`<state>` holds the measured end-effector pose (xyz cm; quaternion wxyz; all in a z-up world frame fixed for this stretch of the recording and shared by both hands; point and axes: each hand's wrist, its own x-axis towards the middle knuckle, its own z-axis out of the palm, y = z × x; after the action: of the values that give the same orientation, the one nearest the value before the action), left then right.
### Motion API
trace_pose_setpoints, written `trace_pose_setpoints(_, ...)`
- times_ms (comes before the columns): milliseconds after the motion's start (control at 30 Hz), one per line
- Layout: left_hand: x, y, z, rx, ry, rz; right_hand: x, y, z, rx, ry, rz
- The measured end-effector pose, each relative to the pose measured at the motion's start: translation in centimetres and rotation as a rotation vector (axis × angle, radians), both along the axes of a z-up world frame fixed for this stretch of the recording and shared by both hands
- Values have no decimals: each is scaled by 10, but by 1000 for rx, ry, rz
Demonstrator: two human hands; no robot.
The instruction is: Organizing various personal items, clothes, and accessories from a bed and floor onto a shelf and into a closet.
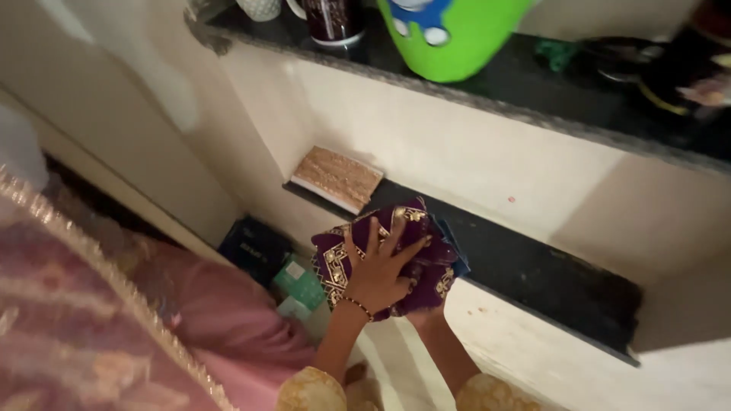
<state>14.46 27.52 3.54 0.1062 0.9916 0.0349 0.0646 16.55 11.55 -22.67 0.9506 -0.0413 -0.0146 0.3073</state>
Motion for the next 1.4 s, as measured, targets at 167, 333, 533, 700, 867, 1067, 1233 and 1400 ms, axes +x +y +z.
trace_pose_setpoints(167,36,48,-10,-52,49,131,14,87,37,19,21,-79)
trace_pose_setpoints(333,68,102,-34,-233,-53,173,53,183,78,39,26,-145)
trace_pose_setpoints(533,102,167,-62,-113,-204,194,98,273,121,58,46,-170)
trace_pose_setpoints(700,139,224,-70,58,-469,-52,137,312,125,78,44,-219)
trace_pose_setpoints(867,154,251,-94,101,-310,-85,153,319,85,66,47,-252)
trace_pose_setpoints(1067,159,249,-70,56,-181,-72,159,320,99,81,2,-236)
trace_pose_setpoints(1233,162,251,-84,6,-125,-73,153,309,106,11,-3,-193)
trace_pose_setpoints(1400,160,253,-84,79,-100,-60,130,284,120,-661,138,-555)
